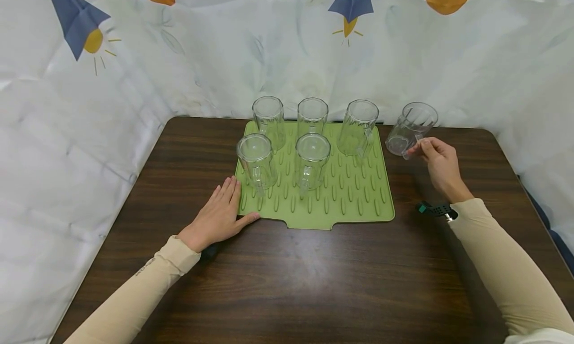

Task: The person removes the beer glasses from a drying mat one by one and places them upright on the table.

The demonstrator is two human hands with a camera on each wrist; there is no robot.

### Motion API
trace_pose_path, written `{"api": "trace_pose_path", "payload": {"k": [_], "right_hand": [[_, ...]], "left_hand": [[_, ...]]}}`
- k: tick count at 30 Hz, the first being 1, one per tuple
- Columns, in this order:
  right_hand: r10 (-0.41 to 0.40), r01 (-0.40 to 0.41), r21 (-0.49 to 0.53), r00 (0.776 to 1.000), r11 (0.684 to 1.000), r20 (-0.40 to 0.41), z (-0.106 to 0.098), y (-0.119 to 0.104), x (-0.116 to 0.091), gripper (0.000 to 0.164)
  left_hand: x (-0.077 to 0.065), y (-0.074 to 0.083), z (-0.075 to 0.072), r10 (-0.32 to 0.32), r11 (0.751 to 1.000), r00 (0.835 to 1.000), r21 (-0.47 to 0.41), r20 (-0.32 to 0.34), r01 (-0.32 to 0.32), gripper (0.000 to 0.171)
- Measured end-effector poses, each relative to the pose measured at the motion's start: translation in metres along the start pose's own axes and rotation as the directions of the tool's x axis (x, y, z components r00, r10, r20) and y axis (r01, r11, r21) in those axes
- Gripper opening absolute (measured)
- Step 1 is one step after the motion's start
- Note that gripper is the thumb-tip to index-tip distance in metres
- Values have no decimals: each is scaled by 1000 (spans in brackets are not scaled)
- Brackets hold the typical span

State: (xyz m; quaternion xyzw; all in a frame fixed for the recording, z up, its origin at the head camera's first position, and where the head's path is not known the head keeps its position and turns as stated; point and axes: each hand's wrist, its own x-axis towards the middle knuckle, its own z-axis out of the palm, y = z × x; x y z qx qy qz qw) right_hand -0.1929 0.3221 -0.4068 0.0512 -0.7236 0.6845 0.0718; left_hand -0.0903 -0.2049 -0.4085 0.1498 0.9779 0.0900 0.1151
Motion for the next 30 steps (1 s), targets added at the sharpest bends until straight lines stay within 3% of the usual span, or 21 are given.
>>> {"api": "trace_pose_path", "payload": {"k": [13,16,21,25,30], "right_hand": [[62,-58,-158,998,986,18,2,-8,4,41],[84,-77,-272,996,959,15,3,-11,4,46],[129,-117,-445,992,888,-3,1,-17,3,56],[129,-135,-465,991,875,-44,0,-20,2,56],[84,-123,-450,991,884,-106,-3,-25,0,55]], "left_hand": [[-3,4,-3,15,1000,1000,9,-25,-15,99],[-3,3,-3,12,1000,1000,4,-19,-12,100],[-4,4,-3,13,1000,1000,-1,-23,-13,99],[-5,4,-4,14,1000,1000,0,-23,-14,99],[-5,4,-4,16,1000,1000,0,-21,-16,99]]}}
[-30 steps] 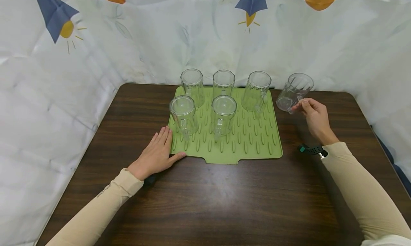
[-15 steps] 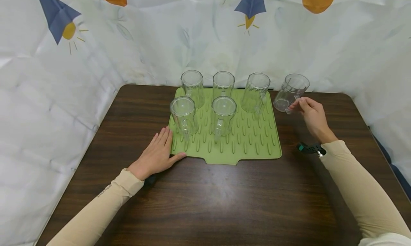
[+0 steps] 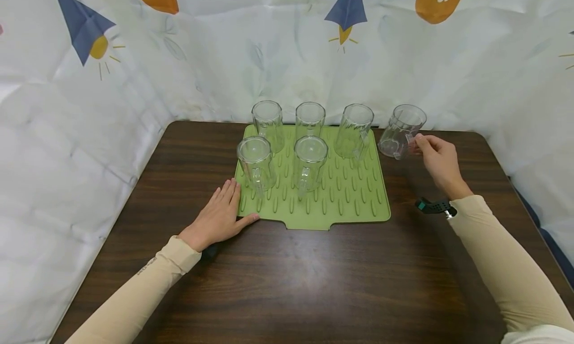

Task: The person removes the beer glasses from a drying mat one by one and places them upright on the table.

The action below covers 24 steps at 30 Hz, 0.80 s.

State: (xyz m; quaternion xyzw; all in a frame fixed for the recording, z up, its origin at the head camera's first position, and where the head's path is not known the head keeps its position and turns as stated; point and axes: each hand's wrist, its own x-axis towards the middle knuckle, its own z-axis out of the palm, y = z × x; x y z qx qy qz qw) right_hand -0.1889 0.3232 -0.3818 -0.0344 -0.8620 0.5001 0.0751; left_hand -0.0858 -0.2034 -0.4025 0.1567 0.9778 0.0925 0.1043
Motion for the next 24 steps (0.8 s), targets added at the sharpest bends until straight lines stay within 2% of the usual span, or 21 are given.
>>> {"api": "trace_pose_path", "payload": {"k": [9,18,24], "right_hand": [[-128,132,34,987,991,-101,-2,-4,-4,39],[-153,159,31,978,987,-144,-3,-11,-13,32],[-182,205,111,965,972,-190,-5,-15,-18,26]], "left_hand": [[-1,-1,0,-2,1000,1000,-2,8,2,99],[-1,0,0,1,1000,1000,1,4,-1,99],[-1,0,0,7,1000,1000,13,-4,-7,99]]}}
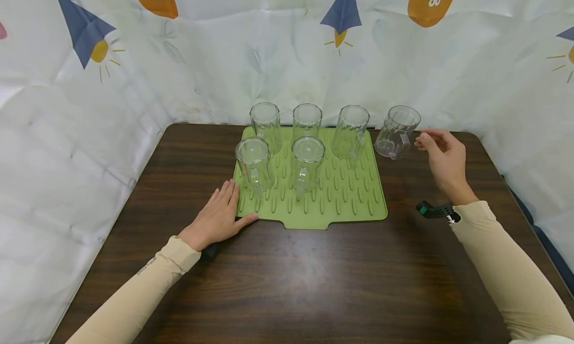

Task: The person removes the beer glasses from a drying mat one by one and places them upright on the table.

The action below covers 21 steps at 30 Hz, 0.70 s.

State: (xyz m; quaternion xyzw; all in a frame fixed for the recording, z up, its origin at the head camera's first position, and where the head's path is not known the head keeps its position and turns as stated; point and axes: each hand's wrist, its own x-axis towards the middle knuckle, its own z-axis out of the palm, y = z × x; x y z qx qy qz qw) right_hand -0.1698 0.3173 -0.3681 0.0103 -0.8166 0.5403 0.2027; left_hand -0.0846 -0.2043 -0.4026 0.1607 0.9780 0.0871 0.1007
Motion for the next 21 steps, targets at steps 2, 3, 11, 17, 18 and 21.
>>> {"api": "trace_pose_path", "payload": {"k": [2,3,11,17,18,21], "right_hand": [[-18,18,29,1000,999,5,-1,-2,-2,26],[-26,26,36,1000,999,9,-2,-4,-3,26],[-98,90,131,994,987,54,4,-15,-14,26],[-132,105,245,986,964,98,14,-19,-23,32],[-137,105,264,985,959,106,16,-19,-25,33],[-153,102,333,980,938,130,21,-20,-30,32]], "left_hand": [[0,0,0,-1,1000,1000,-3,2,1,99],[0,0,0,-1,1000,1000,-5,3,1,99],[1,0,0,-2,1000,1000,8,2,2,99],[2,0,1,-3,1000,1000,13,6,3,99],[2,0,1,-3,1000,1000,13,7,3,99],[2,0,1,-3,1000,1000,12,13,3,99]]}}
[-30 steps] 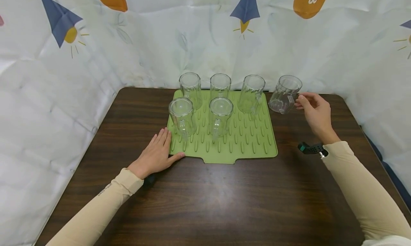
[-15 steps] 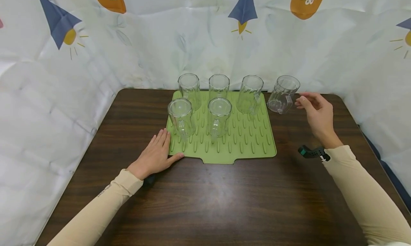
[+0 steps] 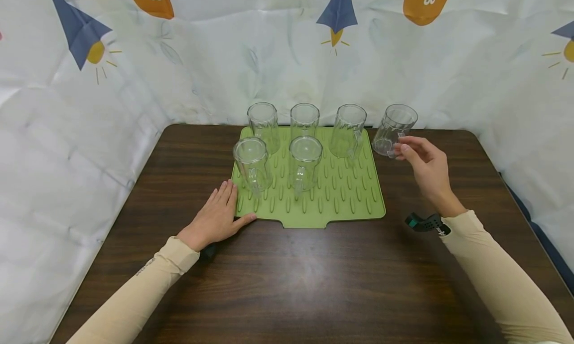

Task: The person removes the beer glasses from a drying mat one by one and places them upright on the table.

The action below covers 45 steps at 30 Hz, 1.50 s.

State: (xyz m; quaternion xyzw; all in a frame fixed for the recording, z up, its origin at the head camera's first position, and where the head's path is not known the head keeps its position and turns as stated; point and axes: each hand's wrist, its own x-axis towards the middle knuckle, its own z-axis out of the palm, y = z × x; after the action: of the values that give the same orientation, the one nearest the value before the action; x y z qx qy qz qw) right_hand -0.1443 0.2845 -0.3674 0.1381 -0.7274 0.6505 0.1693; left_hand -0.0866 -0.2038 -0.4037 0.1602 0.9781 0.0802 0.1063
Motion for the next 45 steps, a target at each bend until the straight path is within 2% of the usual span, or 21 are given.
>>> {"api": "trace_pose_path", "payload": {"k": [4,7,19,31,38,45], "right_hand": [[-9,6,82,999,997,37,9,1,-6,30],[-12,6,104,998,995,59,17,0,-10,30],[34,-44,100,994,994,103,43,-2,-27,30],[2,-27,158,988,987,152,64,-2,-37,30],[-46,11,180,980,984,194,75,1,-43,29],[-61,26,150,971,988,231,85,4,-48,30]], "left_hand": [[0,0,0,-2,1000,1000,-1,5,2,99],[0,-1,1,-3,1000,1000,-1,7,3,99],[2,-1,2,-6,1000,1000,-8,16,6,99],[2,-1,1,-5,1000,1000,-12,25,5,100],[3,-2,1,-6,1000,1000,-15,22,7,101],[3,-1,1,-11,1000,1000,-17,29,11,101]]}}
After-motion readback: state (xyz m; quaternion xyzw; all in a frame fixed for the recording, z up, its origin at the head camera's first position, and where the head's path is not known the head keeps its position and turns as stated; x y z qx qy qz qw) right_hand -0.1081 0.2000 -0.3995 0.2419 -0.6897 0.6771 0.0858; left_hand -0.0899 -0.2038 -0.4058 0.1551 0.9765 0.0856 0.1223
